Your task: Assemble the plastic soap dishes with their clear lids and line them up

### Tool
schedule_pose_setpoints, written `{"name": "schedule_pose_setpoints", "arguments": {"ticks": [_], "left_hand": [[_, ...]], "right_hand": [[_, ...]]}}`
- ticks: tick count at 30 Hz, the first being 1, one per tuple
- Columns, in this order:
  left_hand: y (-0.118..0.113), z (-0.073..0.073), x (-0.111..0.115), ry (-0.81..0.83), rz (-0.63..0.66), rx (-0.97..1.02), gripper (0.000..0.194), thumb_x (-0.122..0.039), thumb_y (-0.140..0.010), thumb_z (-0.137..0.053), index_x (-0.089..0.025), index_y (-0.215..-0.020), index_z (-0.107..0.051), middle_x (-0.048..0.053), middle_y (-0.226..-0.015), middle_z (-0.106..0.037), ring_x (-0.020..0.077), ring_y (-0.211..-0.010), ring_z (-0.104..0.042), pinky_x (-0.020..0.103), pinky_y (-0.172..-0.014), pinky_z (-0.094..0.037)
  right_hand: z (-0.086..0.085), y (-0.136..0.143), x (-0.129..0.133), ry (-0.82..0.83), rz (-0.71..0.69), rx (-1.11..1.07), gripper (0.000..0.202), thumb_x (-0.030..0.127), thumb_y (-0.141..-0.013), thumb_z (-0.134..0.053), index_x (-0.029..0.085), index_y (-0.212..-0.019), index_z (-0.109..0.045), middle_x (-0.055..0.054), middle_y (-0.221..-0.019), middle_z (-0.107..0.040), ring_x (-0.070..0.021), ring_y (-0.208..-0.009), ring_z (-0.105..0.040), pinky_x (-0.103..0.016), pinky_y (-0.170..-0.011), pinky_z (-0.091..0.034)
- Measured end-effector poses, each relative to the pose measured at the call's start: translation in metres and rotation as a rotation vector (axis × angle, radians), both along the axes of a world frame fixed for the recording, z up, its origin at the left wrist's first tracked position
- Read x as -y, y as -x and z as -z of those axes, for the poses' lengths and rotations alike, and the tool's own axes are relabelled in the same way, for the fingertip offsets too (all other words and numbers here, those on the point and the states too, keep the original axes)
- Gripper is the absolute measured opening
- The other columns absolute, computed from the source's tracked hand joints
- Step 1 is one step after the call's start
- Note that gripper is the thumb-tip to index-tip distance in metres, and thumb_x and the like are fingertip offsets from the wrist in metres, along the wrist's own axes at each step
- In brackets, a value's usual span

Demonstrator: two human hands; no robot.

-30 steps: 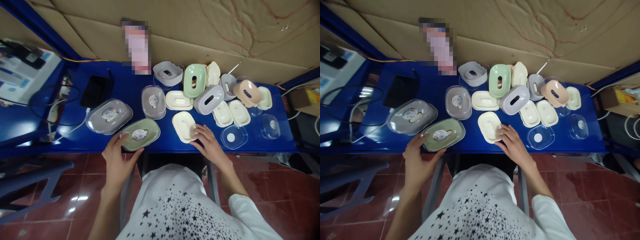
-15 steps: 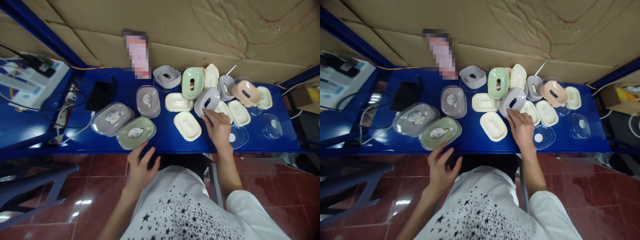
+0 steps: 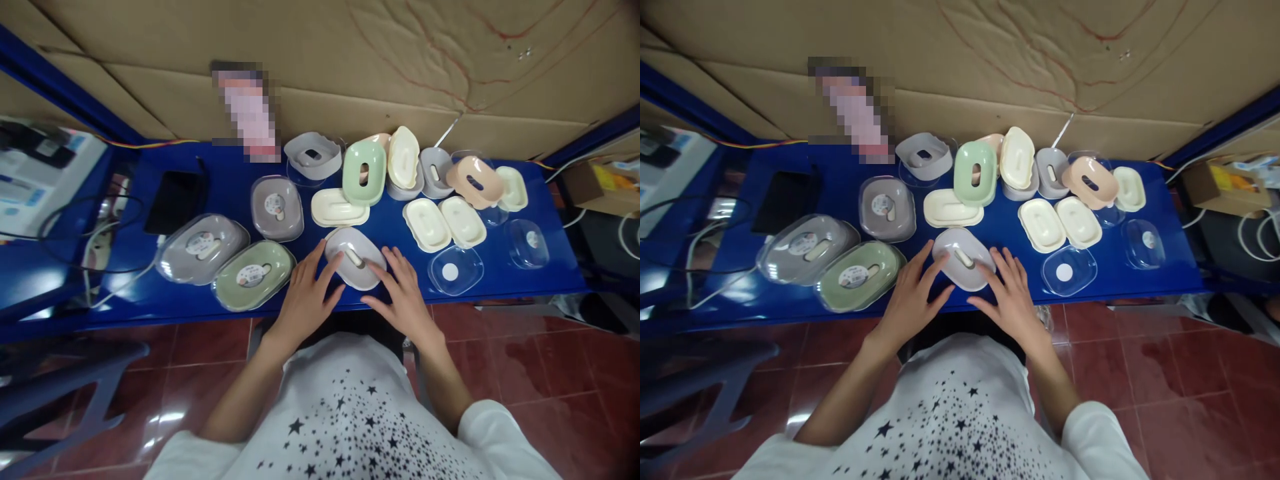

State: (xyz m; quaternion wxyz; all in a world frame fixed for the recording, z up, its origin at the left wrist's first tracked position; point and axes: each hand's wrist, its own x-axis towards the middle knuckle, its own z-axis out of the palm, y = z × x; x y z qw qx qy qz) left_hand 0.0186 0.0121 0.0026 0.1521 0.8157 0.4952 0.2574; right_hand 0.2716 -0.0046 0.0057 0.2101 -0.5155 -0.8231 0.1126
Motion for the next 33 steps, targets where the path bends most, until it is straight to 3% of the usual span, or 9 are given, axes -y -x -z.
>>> {"name": "schedule_pose_setpoints", "arguments": {"ticks": [5,11,15,19,23,26,28,31,33], "left_hand": [[0.008,-0.003,0.017,-0.005,-0.029,0.006,0.050,-0.031,-0.106,-0.067,-0.028,-0.153,-0.052,0.020,-0.156,-0.052,0.0381,-0.144,-0.057,0.059,-0.114,-0.053],[0.010,-0.004,-0.001,0.163,-0.023,0.112,0.094,-0.044,-0.099,-0.076,-0.035,-0.172,-0.018,0.020,-0.180,-0.016,0.0420,-0.165,-0.028,0.063,-0.126,-0.040],[0.005,-0.002,-0.013,0.219,0.020,0.132,0.106,-0.044,-0.094,-0.083,-0.038,-0.173,-0.013,0.019,-0.167,-0.041,0.0403,-0.152,-0.048,0.062,-0.120,-0.045],[0.001,0.001,-0.006,0.177,-0.041,0.094,0.101,-0.043,-0.093,-0.084,-0.036,-0.171,-0.021,0.019,-0.155,-0.051,0.0384,-0.137,-0.060,0.059,-0.111,-0.053],[0.007,0.003,0.003,0.066,-0.006,0.013,0.077,-0.038,-0.099,-0.077,-0.032,-0.165,-0.037,0.020,-0.168,-0.039,0.0399,-0.148,-0.051,0.061,-0.118,-0.048],[0.013,0.002,0.010,0.032,0.037,-0.019,0.063,-0.037,-0.104,-0.070,-0.027,-0.160,-0.043,0.022,-0.170,-0.037,0.0409,-0.153,-0.046,0.062,-0.120,-0.047],[0.016,0.002,0.018,0.027,0.018,-0.016,0.063,-0.037,-0.105,-0.069,-0.024,-0.160,-0.043,0.024,-0.171,-0.034,0.0426,-0.155,-0.044,0.064,-0.120,-0.048],[0.019,0.004,0.029,-0.006,-0.030,0.028,0.062,-0.031,-0.104,-0.070,-0.023,-0.160,-0.044,0.025,-0.171,-0.031,0.0431,-0.156,-0.042,0.063,-0.120,-0.048],[0.019,0.004,0.033,-0.036,-0.055,0.058,0.061,-0.029,-0.102,-0.073,-0.024,-0.156,-0.047,0.024,-0.168,-0.035,0.0419,-0.154,-0.046,0.062,-0.120,-0.049]], "right_hand": [[0.001,0.011,-0.007,0.005,-0.059,-0.043,0.061,0.043,-0.104,-0.069,0.034,-0.160,-0.048,-0.012,-0.176,-0.036,-0.0385,-0.164,-0.034,-0.067,-0.127,-0.043],[-0.002,-0.002,-0.013,-0.030,-0.089,-0.117,0.060,0.038,-0.102,-0.072,0.038,-0.158,-0.052,-0.008,-0.174,-0.038,-0.0374,-0.160,-0.041,-0.066,-0.126,-0.045],[-0.003,0.005,-0.006,0.002,-0.015,-0.053,0.066,0.041,-0.104,-0.069,0.036,-0.165,-0.043,-0.011,-0.175,-0.036,-0.0382,-0.161,-0.039,-0.066,-0.127,-0.044],[-0.001,0.018,0.002,0.039,-0.024,0.020,0.062,0.040,-0.106,-0.065,0.036,-0.165,-0.045,-0.008,-0.179,-0.030,-0.0398,-0.165,-0.030,-0.066,-0.127,-0.042],[-0.001,0.020,-0.001,0.057,-0.112,0.054,0.057,0.038,-0.108,-0.061,0.039,-0.164,-0.047,-0.003,-0.183,-0.020,-0.0379,-0.169,-0.018,-0.067,-0.129,-0.037],[-0.008,0.002,-0.008,0.043,-0.145,0.064,0.056,0.046,-0.109,-0.058,0.039,-0.164,-0.046,-0.003,-0.180,-0.030,-0.0348,-0.168,-0.024,-0.065,-0.130,-0.034],[-0.013,-0.020,-0.007,-0.009,0.012,0.066,0.053,0.048,-0.110,-0.055,0.036,-0.161,-0.050,-0.007,-0.172,-0.045,-0.0339,-0.160,-0.040,-0.061,-0.127,-0.038],[-0.014,-0.055,0.008,-0.111,0.453,0.178,0.059,0.057,-0.106,-0.060,0.025,-0.155,-0.057,-0.018,-0.151,-0.064,-0.0393,-0.139,-0.059,-0.059,-0.112,-0.047],[-0.010,-0.072,0.024,-0.116,0.600,0.276,0.061,0.060,-0.104,-0.061,0.019,-0.150,-0.062,-0.021,-0.139,-0.070,-0.0407,-0.125,-0.066,-0.057,-0.103,-0.048]]}}
